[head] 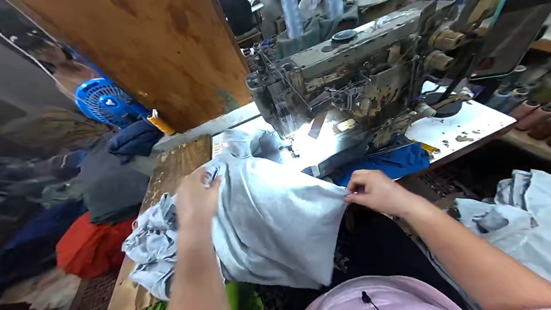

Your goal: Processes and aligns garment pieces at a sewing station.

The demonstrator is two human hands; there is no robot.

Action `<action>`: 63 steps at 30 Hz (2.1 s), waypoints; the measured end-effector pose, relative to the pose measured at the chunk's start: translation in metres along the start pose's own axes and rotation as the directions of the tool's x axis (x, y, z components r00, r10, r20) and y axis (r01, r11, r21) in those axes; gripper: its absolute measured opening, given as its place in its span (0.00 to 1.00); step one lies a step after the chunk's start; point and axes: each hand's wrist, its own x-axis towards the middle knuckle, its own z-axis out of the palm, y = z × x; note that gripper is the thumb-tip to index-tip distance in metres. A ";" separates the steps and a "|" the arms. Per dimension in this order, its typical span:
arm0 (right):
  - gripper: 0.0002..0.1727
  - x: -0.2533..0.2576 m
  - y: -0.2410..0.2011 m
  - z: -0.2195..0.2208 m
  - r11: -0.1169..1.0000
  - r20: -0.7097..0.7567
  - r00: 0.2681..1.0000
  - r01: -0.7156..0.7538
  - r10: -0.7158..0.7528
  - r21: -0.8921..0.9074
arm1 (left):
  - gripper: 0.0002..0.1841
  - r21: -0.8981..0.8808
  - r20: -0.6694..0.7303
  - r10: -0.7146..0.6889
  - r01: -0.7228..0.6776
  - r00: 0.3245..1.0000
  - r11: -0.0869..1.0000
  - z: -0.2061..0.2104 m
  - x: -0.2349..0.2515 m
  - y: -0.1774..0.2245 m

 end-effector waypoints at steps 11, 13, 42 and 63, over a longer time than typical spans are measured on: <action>0.15 -0.033 0.005 0.024 0.903 -0.027 0.908 0.411 -0.417 -0.127 | 0.12 -0.046 -0.085 0.648 -0.653 0.757 0.756 0.117 -0.130 0.085; 0.16 -0.050 0.013 0.028 0.899 -0.036 0.901 0.429 -0.433 -0.089 | 0.12 -0.113 -0.105 0.602 -0.611 0.791 0.783 0.126 -0.142 0.081; 0.06 -0.084 0.014 0.073 0.688 -0.149 0.675 0.679 -0.722 -0.259 | 0.30 -0.985 0.160 0.341 0.129 0.926 0.112 0.164 -0.215 0.074; 0.13 -0.015 -0.035 0.064 0.846 0.063 0.844 0.529 -0.533 0.069 | 0.17 -0.621 -0.296 0.377 -0.477 0.877 0.622 0.160 -0.198 0.050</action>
